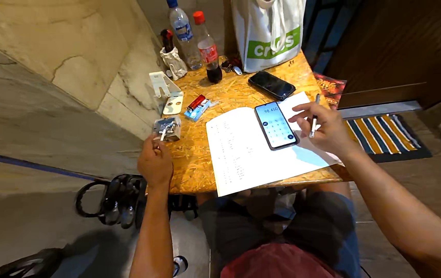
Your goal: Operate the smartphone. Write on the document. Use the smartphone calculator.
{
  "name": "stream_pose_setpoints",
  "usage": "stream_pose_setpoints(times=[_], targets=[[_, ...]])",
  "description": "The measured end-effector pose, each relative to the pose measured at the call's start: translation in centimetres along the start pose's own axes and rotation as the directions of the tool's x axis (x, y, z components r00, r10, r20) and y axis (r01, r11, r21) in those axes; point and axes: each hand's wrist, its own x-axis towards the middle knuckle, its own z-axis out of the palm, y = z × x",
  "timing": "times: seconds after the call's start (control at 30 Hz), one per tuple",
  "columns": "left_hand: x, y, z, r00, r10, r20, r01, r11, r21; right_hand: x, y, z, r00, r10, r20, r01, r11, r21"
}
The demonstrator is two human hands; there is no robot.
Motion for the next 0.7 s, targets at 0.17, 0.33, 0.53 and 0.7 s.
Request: stream_pose_setpoints(times=[0.17, 0.33, 0.53, 0.7], targets=[[0.1, 0.1, 0.0, 1.000, 0.001, 0.021, -0.001, 1.000, 0.029, 0.4, -0.1, 0.6, 0.993, -0.019, 0.116, 0.023, 0.999, -0.036], [-0.4, -0.6, 0.1, 0.984, 0.034, -0.173, -0.056, 0.991, -0.120, 1.4, -0.4, 1.7, 0.971, -0.075, 0.227, 0.094, 0.993, -0.073], [-1.0, -1.5, 0.2, 0.914, 0.168, -0.370, -0.323, 0.852, -0.411, 2.1, -0.9, 2.4, 0.946, -0.096, 0.309, 0.137, 0.984, -0.112], [-1.4, -1.3, -0.2, 0.937, 0.139, -0.321, -0.302, 0.783, -0.543, 1.0, 0.0, 1.1, 0.972, -0.113, 0.208, 0.134, 0.987, -0.090]])
